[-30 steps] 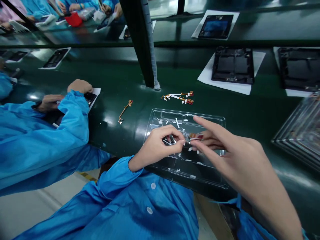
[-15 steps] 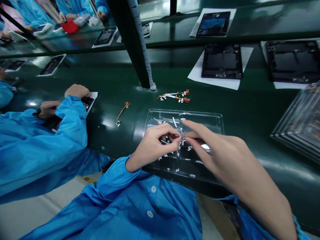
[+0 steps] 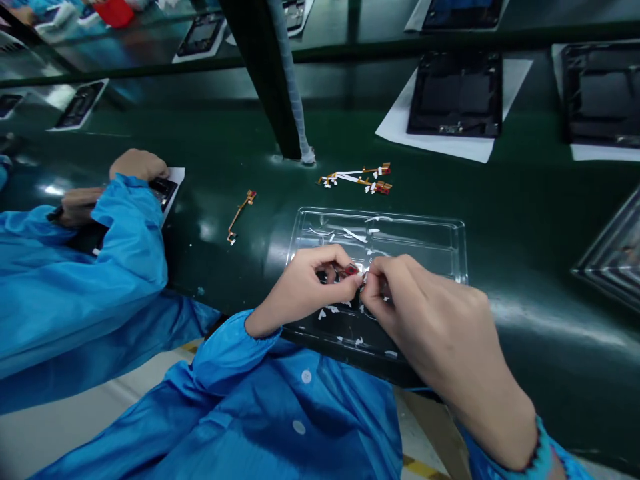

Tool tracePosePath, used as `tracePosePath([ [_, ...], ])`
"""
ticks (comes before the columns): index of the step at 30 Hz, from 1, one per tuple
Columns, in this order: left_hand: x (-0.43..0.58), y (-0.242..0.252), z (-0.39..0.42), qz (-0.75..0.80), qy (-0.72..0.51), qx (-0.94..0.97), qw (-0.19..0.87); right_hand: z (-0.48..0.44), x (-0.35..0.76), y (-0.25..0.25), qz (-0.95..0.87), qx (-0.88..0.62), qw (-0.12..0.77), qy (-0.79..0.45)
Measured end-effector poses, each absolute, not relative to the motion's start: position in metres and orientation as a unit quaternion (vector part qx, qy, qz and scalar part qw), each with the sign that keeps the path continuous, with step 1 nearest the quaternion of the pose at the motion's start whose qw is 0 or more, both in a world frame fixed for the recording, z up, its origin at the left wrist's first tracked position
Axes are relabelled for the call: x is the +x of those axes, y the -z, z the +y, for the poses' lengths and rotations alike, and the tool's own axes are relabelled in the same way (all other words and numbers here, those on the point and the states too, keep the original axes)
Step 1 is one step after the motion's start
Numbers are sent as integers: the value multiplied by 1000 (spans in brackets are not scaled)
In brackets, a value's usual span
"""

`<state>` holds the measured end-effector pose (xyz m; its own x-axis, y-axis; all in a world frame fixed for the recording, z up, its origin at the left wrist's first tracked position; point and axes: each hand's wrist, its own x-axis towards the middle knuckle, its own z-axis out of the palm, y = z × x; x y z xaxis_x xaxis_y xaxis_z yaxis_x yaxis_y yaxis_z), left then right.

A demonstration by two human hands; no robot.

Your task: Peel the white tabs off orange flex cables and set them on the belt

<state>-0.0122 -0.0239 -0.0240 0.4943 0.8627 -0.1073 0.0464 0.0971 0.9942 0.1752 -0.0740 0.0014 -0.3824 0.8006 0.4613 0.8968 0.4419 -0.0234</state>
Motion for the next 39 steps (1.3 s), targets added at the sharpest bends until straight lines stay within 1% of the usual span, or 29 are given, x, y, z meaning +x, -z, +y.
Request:
tracePosePath([
  [3, -13, 26, -22, 362, -310, 490, 730, -76, 166, 2, -819, -512, 199, 164],
  [5, -13, 26, -24, 368, -325, 476, 730, -76, 161, 2, -815, -522, 203, 150],
  [7, -14, 27, -27, 403, -353, 517, 667, -75, 159, 2, -806, -538, 233, 85],
  [10, -14, 28, -30, 430, -390, 599, 552, -72, 162, -3, -778, -562, 277, -48],
  [12, -15, 29, -31, 430, -407, 628, 504, -72, 165, -7, -761, -573, 284, -112],
  [14, -16, 29, -30, 438, -415, 637, 479, -73, 169, -13, -756, -575, 279, -144],
  [16, -17, 29, -29, 439, -410, 625, 499, -75, 173, -18, -771, -563, 267, -131],
  [19, -21, 29, -28, 408, -388, 571, 597, -76, 177, -20, -810, -528, 249, -56],
  [21, -23, 28, -27, 398, -388, 546, 627, -75, 177, -18, -829, -505, 241, -10],
  [26, -25, 27, -26, 426, -375, 576, 588, -71, 175, -8, -847, -477, 215, 92],
  [31, -27, 20, -32, 444, -340, 628, 541, -71, 174, -6, -856, -465, 194, 118],
  [36, -28, 12, -37, 441, -313, 704, 460, -68, 172, -6, -872, -430, 179, 151],
  [39, -29, 14, -38, 431, -305, 727, 440, -66, 171, -4, -873, -432, 154, 168],
])
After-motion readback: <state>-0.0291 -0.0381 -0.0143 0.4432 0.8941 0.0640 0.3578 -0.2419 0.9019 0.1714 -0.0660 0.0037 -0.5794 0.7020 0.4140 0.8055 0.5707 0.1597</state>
